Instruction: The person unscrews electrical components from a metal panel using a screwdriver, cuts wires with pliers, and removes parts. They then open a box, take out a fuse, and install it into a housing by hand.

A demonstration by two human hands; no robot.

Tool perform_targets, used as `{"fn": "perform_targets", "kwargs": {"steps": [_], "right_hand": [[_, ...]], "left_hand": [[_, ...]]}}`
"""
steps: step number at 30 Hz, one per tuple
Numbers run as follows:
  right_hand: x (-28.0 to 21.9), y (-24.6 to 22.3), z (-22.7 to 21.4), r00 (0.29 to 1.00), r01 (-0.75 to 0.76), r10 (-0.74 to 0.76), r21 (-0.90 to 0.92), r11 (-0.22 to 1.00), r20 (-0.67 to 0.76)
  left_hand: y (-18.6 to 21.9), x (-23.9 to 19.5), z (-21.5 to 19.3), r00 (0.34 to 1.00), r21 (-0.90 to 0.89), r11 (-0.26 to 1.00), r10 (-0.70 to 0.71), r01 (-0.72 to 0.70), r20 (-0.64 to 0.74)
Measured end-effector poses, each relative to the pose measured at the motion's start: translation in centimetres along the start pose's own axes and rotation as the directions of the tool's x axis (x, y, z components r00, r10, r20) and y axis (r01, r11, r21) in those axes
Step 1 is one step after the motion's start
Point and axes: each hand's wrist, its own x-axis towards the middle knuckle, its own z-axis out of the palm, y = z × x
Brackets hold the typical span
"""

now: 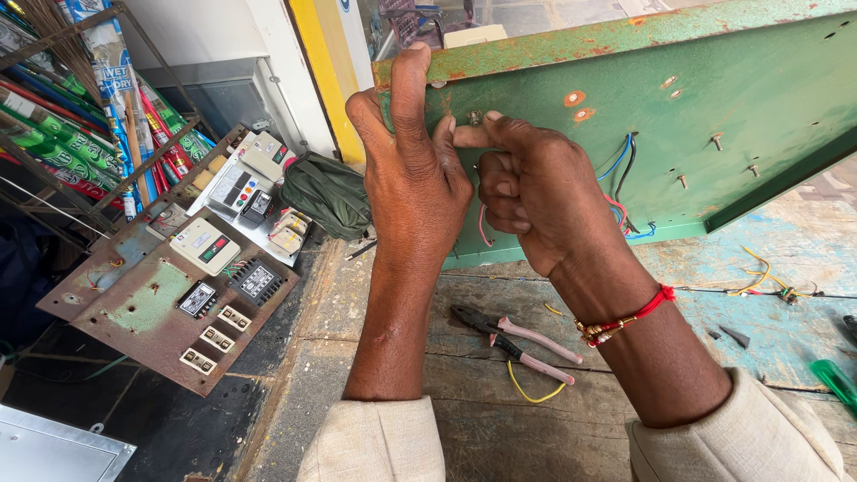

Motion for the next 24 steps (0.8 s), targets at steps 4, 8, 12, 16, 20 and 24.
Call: {"fn": "perform_targets", "kwargs": {"steps": [4, 8, 12, 16, 20, 24], "right_hand": [[-0.6, -0.3, -0.7, 0.996, 0.087, -0.087, 0.010, 0.996, -0.014], [-0.9, 0.2, -0.9, 0.993, 0.103, -0.105, -0.039, 0.994, -0.046], [0.0, 0.6, 0.3, 0.999, 0.050, -0.050, -0.086, 0.995, 0.004], [0.3, 0.1, 0.5, 0.997, 0.072, -0.072, -0.029, 0.997, 0.003], [-0.2, -0.1, -0.3, 0.992, 0.122, -0.123, -0.043, 0.992, -0.034], [0.0, 0.2, 0.0, 0.990, 0.137, -0.138, -0.074, 0.988, -0.008]], "left_hand": [[-0.1, 0.1, 0.0, 1.000, -0.010, 1.000, 0.002, -0.002, 0.003], [-0.5, 0.1, 0.0, 1.000, -0.013, 1.000, 0.007, -0.007, -0.010], [-0.6, 0.3, -0.1, 1.000, -0.023, 1.000, 0.021, -0.021, -0.009], [-0.5, 0.4, -0.1, 1.000, -0.030, 1.000, -0.008, 0.008, 0.009], [-0.8, 0.9, 0.1, 0.999, -0.062, 0.997, -0.037, 0.038, 0.017], [-1.0, 1.0, 0.0, 1.000, -0.098, 0.995, -0.021, 0.021, 0.007]]}}
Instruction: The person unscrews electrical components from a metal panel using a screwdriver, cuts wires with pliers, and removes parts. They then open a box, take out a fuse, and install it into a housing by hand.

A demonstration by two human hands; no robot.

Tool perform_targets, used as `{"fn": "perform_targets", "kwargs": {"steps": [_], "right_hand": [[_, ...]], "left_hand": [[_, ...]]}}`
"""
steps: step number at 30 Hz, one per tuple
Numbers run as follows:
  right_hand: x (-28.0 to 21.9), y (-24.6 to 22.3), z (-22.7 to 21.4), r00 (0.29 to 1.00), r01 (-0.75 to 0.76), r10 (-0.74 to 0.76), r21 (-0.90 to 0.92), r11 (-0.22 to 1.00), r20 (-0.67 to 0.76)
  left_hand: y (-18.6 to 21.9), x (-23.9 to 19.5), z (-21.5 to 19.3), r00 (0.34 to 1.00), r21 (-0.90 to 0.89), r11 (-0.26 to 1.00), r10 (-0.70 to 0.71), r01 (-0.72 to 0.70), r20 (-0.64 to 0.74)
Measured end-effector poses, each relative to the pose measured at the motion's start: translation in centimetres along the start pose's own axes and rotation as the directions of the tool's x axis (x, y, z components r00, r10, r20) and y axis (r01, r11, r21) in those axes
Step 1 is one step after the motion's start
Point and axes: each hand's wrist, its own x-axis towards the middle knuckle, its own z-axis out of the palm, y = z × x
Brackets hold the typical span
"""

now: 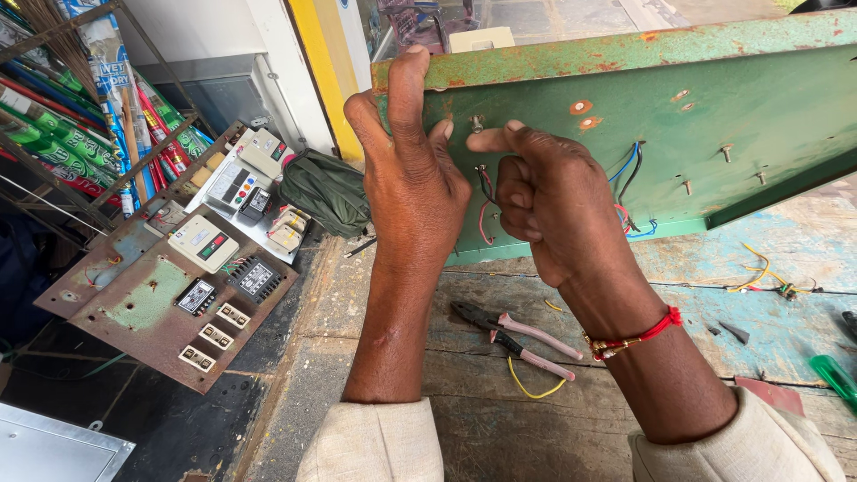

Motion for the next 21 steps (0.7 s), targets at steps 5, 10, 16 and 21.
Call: {"fn": "perform_targets", "kwargs": {"steps": [5, 10, 16, 21], "right_hand": [[0.4, 0.6, 0.8, 0.998, -0.053, 0.053, 0.005, 0.999, -0.014], [1.4, 0.4, 0.4, 1.000, -0.027, 0.026, 0.047, 0.999, 0.010], [0.5, 0.7, 0.1, 0.999, 0.004, -0.002, 0.052, 0.999, -0.041], [1.1, 1.0, 1.0, 0.996, -0.068, 0.071, 0.077, 0.995, -0.044]], "left_hand": [[0.3, -0.2, 0.2, 0.999, 0.040, 0.999, -0.033, 0.033, 0.001], [0.4, 0.1, 0.2, 1.000, 0.017, 0.999, -0.029, 0.029, 0.005], [0.4, -0.1, 0.1, 0.999, 0.020, 0.999, -0.040, 0.040, 0.006], [0.1, -0.1, 0.3, 1.000, 0.011, 1.000, -0.004, 0.004, -0.005]]}}
